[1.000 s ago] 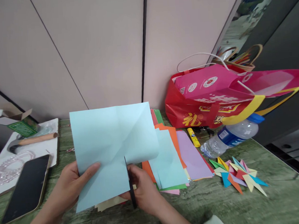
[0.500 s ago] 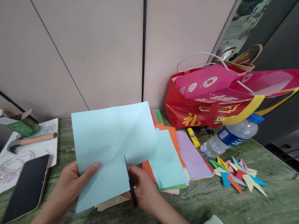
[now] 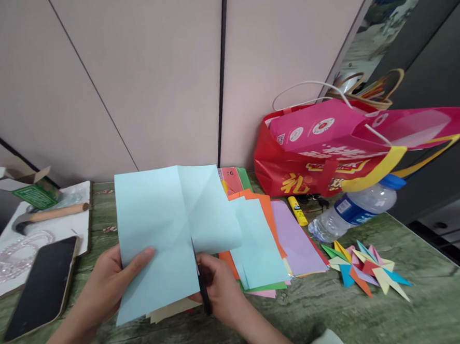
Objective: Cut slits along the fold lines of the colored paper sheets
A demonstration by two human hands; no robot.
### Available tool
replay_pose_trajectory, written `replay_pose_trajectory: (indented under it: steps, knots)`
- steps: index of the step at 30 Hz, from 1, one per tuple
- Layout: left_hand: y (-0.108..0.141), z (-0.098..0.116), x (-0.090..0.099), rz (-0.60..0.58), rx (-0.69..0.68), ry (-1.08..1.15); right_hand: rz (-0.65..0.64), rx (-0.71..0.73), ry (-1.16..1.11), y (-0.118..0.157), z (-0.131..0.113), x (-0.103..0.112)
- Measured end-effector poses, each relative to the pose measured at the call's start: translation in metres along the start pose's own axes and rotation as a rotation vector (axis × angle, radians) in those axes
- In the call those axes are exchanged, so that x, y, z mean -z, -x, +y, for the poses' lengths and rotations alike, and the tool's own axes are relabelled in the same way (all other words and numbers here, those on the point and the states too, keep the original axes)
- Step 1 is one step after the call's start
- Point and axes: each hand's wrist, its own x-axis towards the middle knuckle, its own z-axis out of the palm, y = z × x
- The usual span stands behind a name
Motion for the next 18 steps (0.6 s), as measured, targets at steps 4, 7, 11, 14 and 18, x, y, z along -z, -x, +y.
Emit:
replay_pose_trajectory:
  steps: [4, 7, 11, 14, 18]
  knots:
    - [0.000, 0.001, 0.000, -0.008, -0.003, -0.012, 0.004, -0.008, 0.008, 0.000, -0.001, 0.000]
    - [0.000, 0.000, 0.000, -0.014, -0.004, -0.024, 0.006, 0.007, -0.007, 0.000, 0.001, 0.001]
    - [-0.001, -0.002, 0.001, -0.015, -0.008, -0.029, 0.017, 0.000, -0.010, 0.000, 0.006, 0.002]
    - [-0.003, -0.004, 0.001, -0.007, -0.017, -0.042, 0.020, -0.014, -0.015, 0.000, 0.009, 0.002]
    - [-0.003, -0.003, 0.000, -0.016, -0.003, -0.016, 0.036, -0.024, 0.002, -0.001, 0.010, 0.002]
